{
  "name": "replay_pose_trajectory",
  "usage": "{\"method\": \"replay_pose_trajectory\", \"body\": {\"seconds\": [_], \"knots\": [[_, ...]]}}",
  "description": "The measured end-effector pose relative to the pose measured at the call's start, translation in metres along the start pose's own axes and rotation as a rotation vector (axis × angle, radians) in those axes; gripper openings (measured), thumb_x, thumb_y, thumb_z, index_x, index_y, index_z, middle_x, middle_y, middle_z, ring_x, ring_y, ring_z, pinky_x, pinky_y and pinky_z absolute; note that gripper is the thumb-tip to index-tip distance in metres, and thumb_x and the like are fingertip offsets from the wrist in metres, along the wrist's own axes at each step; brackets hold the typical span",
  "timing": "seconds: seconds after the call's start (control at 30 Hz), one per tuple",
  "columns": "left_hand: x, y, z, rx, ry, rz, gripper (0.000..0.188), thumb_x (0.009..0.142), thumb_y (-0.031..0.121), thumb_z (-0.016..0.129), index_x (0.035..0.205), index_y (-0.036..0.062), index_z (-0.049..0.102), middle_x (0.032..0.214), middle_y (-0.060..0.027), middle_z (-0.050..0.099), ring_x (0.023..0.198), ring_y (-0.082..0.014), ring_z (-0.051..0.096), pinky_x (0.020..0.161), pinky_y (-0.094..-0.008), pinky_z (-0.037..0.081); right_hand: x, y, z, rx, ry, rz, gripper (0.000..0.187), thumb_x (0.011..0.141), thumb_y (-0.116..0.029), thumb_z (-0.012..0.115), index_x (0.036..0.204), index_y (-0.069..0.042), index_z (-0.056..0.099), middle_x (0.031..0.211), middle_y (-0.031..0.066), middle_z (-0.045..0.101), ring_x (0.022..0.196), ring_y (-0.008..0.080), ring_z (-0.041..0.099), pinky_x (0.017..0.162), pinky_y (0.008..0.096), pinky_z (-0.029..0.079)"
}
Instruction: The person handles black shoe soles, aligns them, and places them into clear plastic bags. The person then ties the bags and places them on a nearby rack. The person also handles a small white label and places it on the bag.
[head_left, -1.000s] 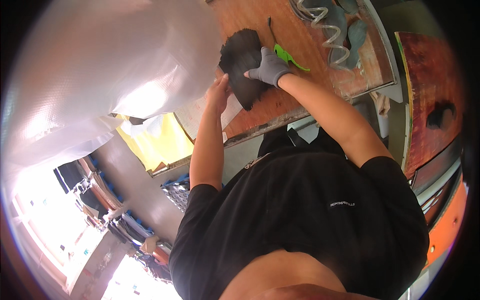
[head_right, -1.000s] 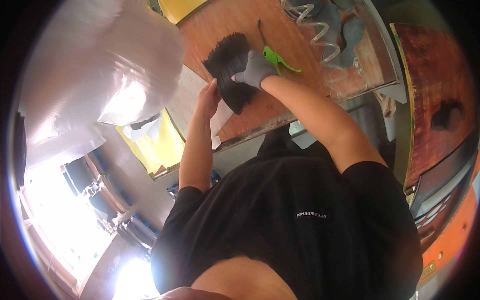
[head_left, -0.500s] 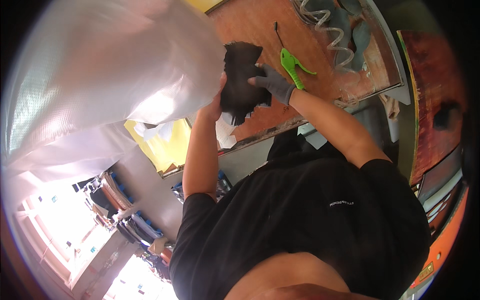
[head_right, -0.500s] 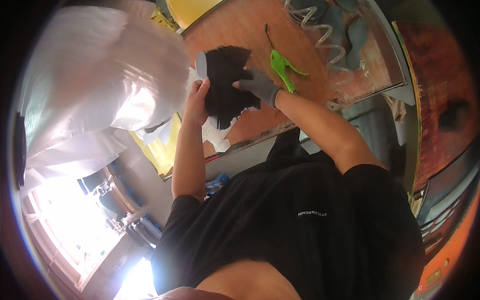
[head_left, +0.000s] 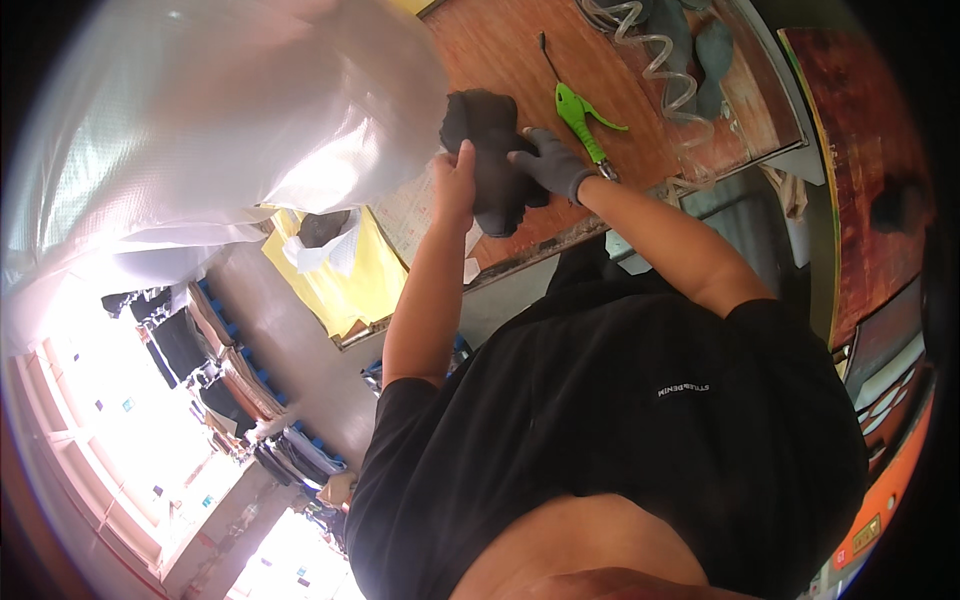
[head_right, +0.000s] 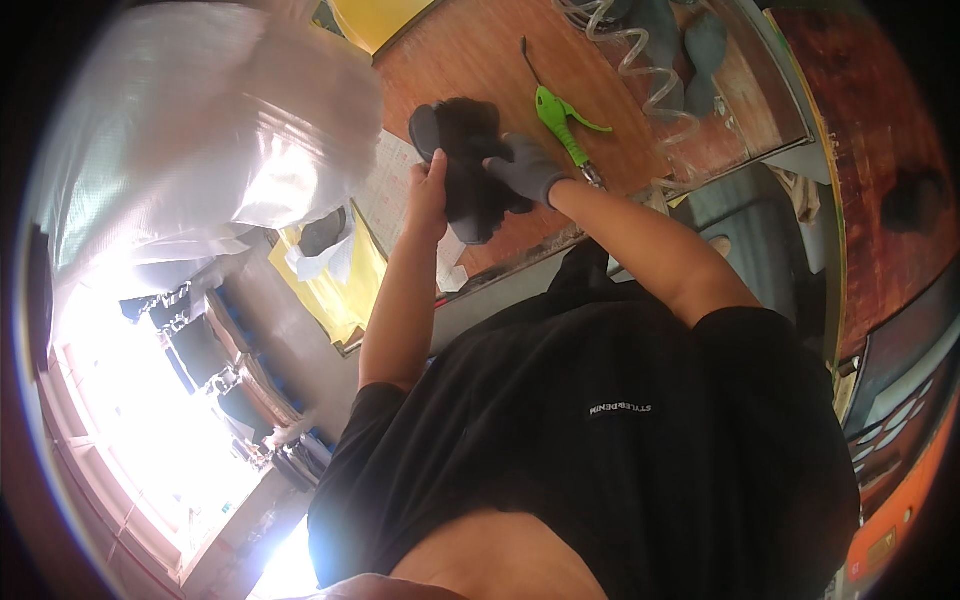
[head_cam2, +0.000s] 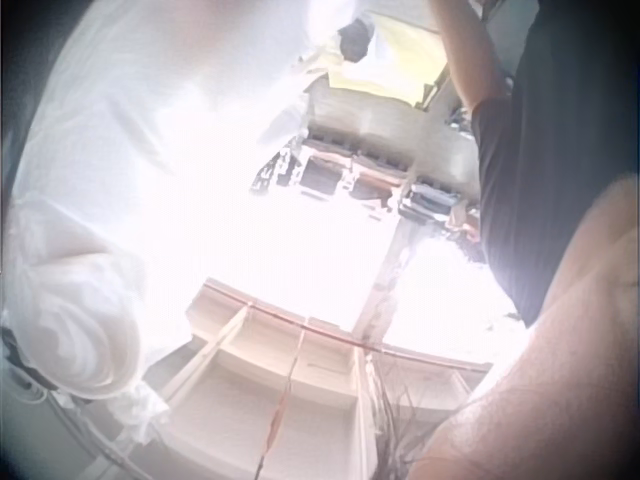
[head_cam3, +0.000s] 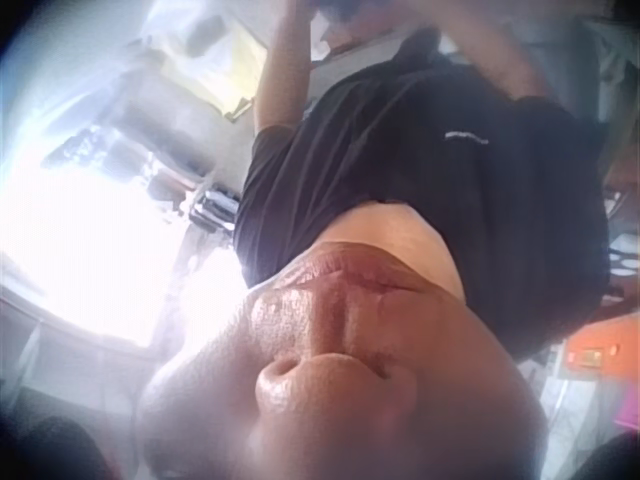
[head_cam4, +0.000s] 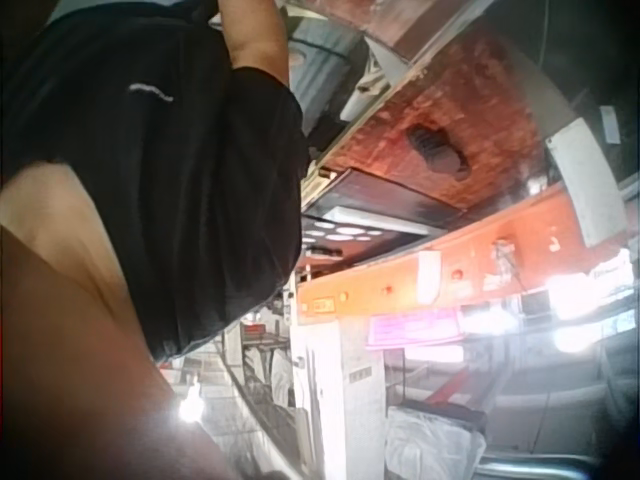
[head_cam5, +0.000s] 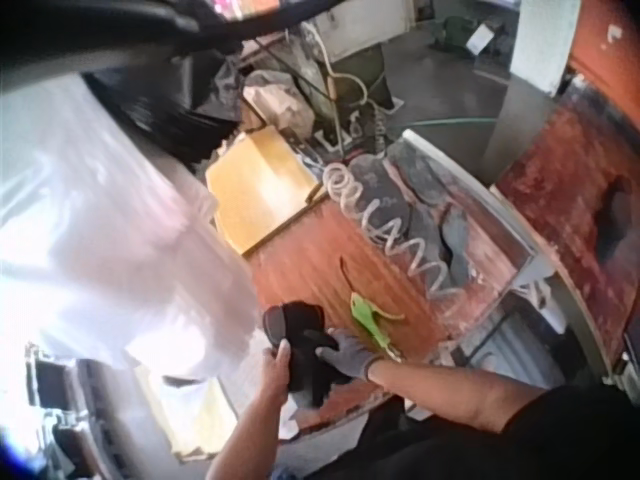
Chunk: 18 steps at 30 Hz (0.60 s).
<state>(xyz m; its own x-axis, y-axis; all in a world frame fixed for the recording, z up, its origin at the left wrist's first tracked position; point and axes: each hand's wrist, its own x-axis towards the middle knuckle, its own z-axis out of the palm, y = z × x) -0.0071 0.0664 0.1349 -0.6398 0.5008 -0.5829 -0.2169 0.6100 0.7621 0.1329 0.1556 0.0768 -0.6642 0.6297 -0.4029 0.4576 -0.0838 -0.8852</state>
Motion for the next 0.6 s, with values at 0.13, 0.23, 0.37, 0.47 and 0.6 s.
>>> {"method": "replay_pose_trajectory", "body": {"seconds": [0.13,0.23,0.37,0.47,0.6], "knots": [[0.000,-0.002,0.018,0.022,-0.065,0.043,0.041,0.087,0.036,0.057,0.101,-0.0015,0.047,0.090,-0.0097,0.052,0.084,-0.0155,0.050,0.073,-0.0299,0.043,0.011,0.017,0.001,0.485,-0.010,0.066,0.056,0.088,-0.035,0.055,0.125,0.006,0.043,0.117,0.0149,0.053,0.109,0.0189,0.049,0.095,0.0275,0.036],[-0.001,-0.004,0.021,-0.162,-0.039,0.003,0.037,0.087,0.031,0.058,0.103,-0.0006,0.048,0.095,-0.0115,0.053,0.090,-0.0173,0.051,0.079,-0.0303,0.044,0.021,0.027,-0.001,0.575,-0.078,0.085,0.051,0.090,-0.033,0.053,0.123,0.005,0.045,0.114,0.0120,0.054,0.104,0.0157,0.049,0.093,0.0260,0.036],[0.001,-0.009,0.007,-0.458,-0.369,-0.021,0.051,0.090,0.043,0.049,0.121,0.0028,0.041,0.116,-0.0141,0.052,0.106,-0.0249,0.053,0.092,-0.0393,0.044,0.021,0.033,0.000,0.405,0.003,-0.013,0.053,0.086,-0.046,0.051,0.107,0.003,0.056,0.103,0.0170,0.060,0.099,0.0248,0.055,0.088,0.0320,0.039],[0.011,-0.016,0.000,-0.552,-0.529,-0.067,0.070,0.089,0.059,0.035,0.132,0.0039,0.035,0.132,-0.0143,0.045,0.120,-0.0292,0.045,0.101,-0.0426,0.036,0.019,0.034,0.001,0.435,0.088,-0.039,0.052,0.086,-0.046,0.051,0.101,0.003,0.057,0.096,0.0158,0.060,0.093,0.0251,0.056,0.083,0.0335,0.040],[0.039,-0.009,0.011,-0.639,-0.489,-0.069,0.072,0.088,0.062,0.030,0.131,0.0047,0.039,0.129,-0.0130,0.046,0.119,-0.0279,0.045,0.101,-0.0399,0.035,0.044,0.031,-0.003,0.411,-0.049,-0.074,0.048,0.088,-0.041,0.048,0.109,0.001,0.055,0.105,0.0157,0.059,0.099,0.0250,0.055,0.088,0.0332,0.040]]}}
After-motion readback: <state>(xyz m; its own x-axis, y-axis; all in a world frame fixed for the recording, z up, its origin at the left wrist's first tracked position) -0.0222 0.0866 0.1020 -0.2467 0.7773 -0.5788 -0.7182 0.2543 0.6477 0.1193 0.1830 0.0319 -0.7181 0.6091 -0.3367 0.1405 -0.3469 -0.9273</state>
